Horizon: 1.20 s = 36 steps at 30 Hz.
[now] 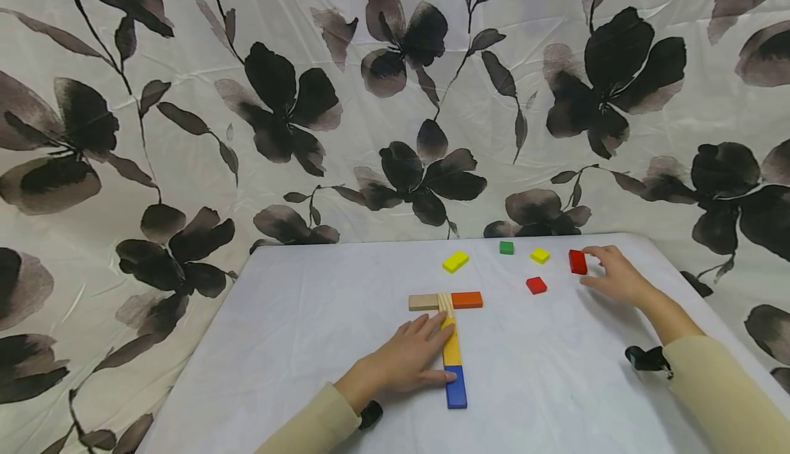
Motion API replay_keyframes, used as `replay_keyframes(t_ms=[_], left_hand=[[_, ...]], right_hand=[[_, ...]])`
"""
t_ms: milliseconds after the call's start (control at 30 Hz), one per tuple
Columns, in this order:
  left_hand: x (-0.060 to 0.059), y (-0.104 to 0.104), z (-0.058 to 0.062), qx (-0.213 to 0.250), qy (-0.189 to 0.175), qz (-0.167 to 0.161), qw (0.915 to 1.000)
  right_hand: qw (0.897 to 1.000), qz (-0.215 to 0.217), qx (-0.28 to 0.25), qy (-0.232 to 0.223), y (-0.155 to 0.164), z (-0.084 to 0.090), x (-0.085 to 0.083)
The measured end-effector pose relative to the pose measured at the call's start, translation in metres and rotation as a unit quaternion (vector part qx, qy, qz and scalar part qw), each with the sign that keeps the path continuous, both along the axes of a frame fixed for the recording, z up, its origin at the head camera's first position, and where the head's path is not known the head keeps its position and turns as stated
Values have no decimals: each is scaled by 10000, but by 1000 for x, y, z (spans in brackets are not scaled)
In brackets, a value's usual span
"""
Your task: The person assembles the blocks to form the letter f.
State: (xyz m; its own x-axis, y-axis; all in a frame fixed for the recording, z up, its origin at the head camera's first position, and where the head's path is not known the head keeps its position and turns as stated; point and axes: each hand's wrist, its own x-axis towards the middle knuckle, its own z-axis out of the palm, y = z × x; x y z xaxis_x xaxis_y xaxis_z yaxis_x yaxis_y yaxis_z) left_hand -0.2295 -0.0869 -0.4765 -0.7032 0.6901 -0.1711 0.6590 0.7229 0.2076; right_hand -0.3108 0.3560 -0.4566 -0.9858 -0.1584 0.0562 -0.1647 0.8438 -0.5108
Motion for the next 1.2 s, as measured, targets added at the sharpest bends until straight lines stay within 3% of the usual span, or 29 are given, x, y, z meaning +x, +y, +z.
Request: replay_keyframes(t_ms=[200,667,1000,1200], left_hand=[[-2,3,-5,-143,-100,35,9998],[-1,5,-1,-269,-142,119,9995],[0,6,3,-426,-115,142,9989],[0,6,-1,-492,-155,139,9986]], right_hand=[[9996,-188,-58,-201,2,-6,-10],[9971,-450,-286,-541,7,-9,-20],[9954,-457,-413,-740,8,-11,-28],[9948,-407,-460,-816,12,-18,-32]])
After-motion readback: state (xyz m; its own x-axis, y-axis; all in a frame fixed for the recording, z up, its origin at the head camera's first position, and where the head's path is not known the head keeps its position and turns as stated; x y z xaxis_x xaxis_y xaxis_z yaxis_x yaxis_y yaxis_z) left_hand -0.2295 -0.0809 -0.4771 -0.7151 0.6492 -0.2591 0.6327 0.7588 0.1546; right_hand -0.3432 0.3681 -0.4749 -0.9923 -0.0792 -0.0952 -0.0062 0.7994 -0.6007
